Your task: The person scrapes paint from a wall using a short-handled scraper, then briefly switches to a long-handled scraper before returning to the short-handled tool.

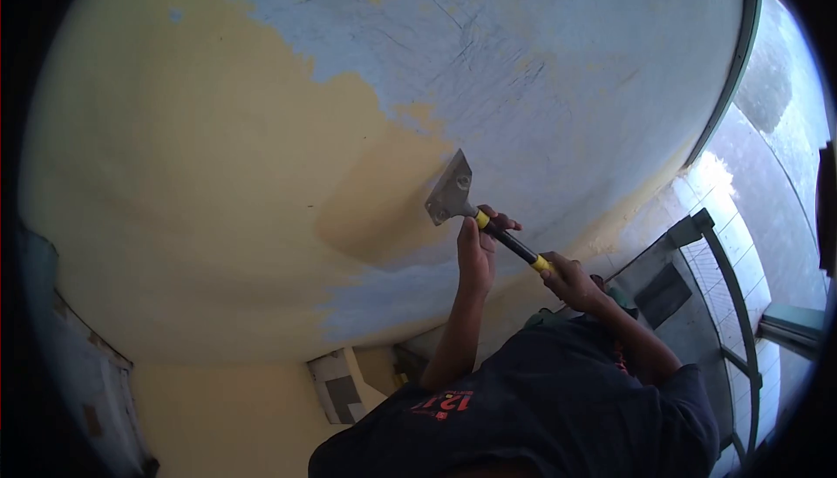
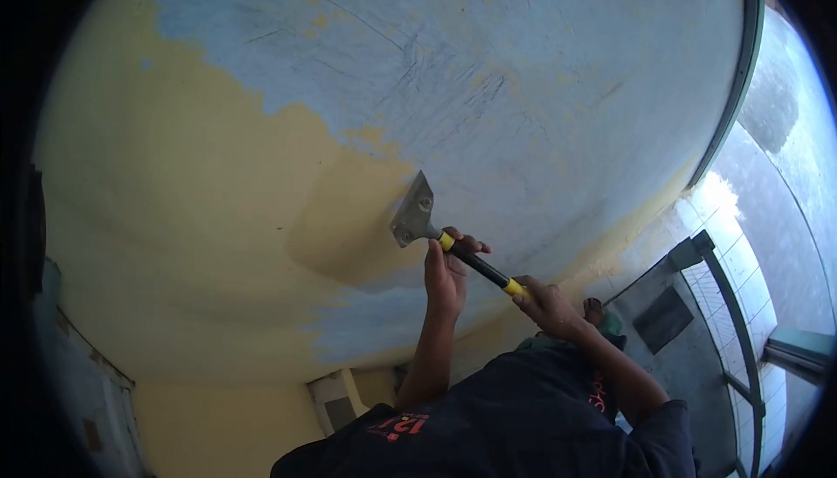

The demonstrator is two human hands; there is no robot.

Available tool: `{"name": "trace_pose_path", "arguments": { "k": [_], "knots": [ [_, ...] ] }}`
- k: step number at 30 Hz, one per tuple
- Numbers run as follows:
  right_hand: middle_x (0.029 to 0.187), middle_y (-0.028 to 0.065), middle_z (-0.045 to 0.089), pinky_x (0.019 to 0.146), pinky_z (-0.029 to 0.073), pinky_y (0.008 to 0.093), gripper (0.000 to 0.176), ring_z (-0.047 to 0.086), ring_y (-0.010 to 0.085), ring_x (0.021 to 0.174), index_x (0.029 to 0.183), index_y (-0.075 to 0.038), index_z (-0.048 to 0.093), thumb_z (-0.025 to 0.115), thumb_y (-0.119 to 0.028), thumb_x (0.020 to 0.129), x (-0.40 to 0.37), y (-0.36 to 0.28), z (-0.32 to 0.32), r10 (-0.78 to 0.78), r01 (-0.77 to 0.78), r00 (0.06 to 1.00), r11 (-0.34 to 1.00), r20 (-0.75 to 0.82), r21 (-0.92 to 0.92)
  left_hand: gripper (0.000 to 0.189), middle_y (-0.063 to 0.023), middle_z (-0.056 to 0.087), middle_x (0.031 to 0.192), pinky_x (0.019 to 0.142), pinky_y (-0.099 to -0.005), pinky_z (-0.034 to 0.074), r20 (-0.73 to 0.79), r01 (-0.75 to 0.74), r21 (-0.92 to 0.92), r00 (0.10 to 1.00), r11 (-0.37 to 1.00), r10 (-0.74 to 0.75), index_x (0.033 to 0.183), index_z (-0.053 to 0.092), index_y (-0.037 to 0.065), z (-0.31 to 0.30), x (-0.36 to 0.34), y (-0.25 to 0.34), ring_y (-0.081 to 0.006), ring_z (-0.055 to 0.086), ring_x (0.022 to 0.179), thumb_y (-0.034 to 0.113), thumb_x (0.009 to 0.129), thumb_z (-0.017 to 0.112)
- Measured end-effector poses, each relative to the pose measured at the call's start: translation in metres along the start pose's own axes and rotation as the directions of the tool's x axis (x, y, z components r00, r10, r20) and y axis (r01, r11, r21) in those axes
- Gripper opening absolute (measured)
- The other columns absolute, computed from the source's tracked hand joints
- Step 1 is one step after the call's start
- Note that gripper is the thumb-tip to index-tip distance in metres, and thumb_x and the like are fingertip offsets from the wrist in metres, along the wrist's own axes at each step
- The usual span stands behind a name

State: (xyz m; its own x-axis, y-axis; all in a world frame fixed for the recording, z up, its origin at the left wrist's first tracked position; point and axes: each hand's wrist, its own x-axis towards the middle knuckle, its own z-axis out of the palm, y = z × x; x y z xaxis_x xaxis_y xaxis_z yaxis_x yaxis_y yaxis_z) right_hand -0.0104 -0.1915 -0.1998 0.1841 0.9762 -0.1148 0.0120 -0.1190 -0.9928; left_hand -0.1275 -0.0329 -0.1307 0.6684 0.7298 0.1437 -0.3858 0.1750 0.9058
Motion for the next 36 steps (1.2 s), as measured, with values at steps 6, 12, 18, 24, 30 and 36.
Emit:
{"name": "trace_pose_path", "arguments": {
  "k": [6, 12, 18, 24, 30, 36],
  "knots": [
    [0.064, 0.0153, 0.058, 0.063, 0.047, 0.0394, 0.039, 0.063, 0.0283, 0.062, 0.128, -0.007, 0.054, 0.057, -0.031, 0.098, 0.008, 0.002, 0.013, 0.002, -0.003, 0.993, 1.000, -0.121, -0.009, 0.032, -0.0095, 0.054, 0.084, 0.076, -0.0429, 0.049, -0.354, -0.141, 0.690, 0.790, 0.710, 0.501, 0.101, 0.053, 0.002, -0.008, -0.019, 0.012, -0.0252, 0.057, 0.081, 0.034, 0.099, 0.046],
    [0.062, 0.0166, 0.058, 0.062, 0.047, 0.0405, 0.036, 0.063, 0.0303, 0.061, 0.123, -0.006, 0.059, 0.059, -0.030, 0.096, 0.005, -0.005, 0.019, -0.021, 0.008, 0.973, 0.998, -0.232, -0.057, 0.034, -0.0056, 0.061, 0.082, 0.088, -0.0486, 0.042, 0.645, -0.734, 0.677, 0.554, -0.057, 0.527, 0.078, 0.065, 0.013, -0.013, 0.006, 0.017, -0.0300, 0.061, 0.091, 0.039, 0.089, 0.047],
    [0.063, 0.0189, 0.058, 0.062, 0.047, 0.0414, 0.037, 0.063, 0.0320, 0.060, 0.121, -0.004, 0.060, 0.059, -0.031, 0.096, 0.001, -0.005, 0.018, -0.011, 0.004, 0.979, 0.999, -0.201, -0.036, 0.029, 0.0043, 0.059, 0.071, 0.096, -0.0455, 0.033, 0.800, -0.756, 0.594, 0.522, -0.274, 0.296, 0.066, 0.061, 0.016, -0.032, 0.028, 0.010, -0.0170, 0.058, 0.079, 0.043, 0.078, 0.057],
    [0.066, 0.0194, 0.059, 0.063, 0.046, 0.0411, 0.036, 0.062, 0.0313, 0.061, 0.118, -0.002, 0.062, 0.058, -0.030, 0.097, -0.006, -0.012, 0.030, -0.021, 0.003, 0.970, 0.997, -0.244, -0.073, 0.034, 0.0068, 0.048, 0.054, 0.081, -0.0379, 0.031, 0.806, -0.763, 0.574, 0.460, -0.298, 0.372, 0.050, 0.044, 0.021, -0.014, 0.034, 0.012, -0.0128, 0.051, 0.064, 0.032, 0.076, 0.063],
    [0.067, 0.0179, 0.059, 0.063, 0.046, 0.0408, 0.036, 0.061, 0.0282, 0.061, 0.117, -0.001, 0.062, 0.056, -0.031, 0.098, 0.000, -0.006, 0.038, -0.023, 0.023, 0.968, 1.000, -0.251, -0.006, 0.038, 0.0061, 0.044, 0.053, 0.072, -0.0357, 0.030, 0.812, -0.788, 0.554, 0.440, -0.269, 0.383, 0.048, 0.040, 0.019, -0.005, 0.042, 0.020, -0.0113, 0.048, 0.057, 0.023, 0.073, 0.067],
    [0.065, 0.0146, 0.058, 0.063, 0.047, 0.0372, 0.036, 0.058, 0.0215, 0.059, 0.116, -0.001, 0.063, 0.055, -0.031, 0.098, -0.006, -0.028, 0.031, 0.031, -0.023, 0.972, 0.999, -0.234, 0.037, 0.037, 0.0060, 0.043, 0.052, 0.072, -0.0354, 0.029, 0.809, -0.786, 0.560, 0.450, -0.261, 0.379, 0.047, 0.040, 0.019, 0.001, 0.041, 0.024, -0.0113, 0.046, 0.055, 0.021, 0.072, 0.068]
  ]
}}
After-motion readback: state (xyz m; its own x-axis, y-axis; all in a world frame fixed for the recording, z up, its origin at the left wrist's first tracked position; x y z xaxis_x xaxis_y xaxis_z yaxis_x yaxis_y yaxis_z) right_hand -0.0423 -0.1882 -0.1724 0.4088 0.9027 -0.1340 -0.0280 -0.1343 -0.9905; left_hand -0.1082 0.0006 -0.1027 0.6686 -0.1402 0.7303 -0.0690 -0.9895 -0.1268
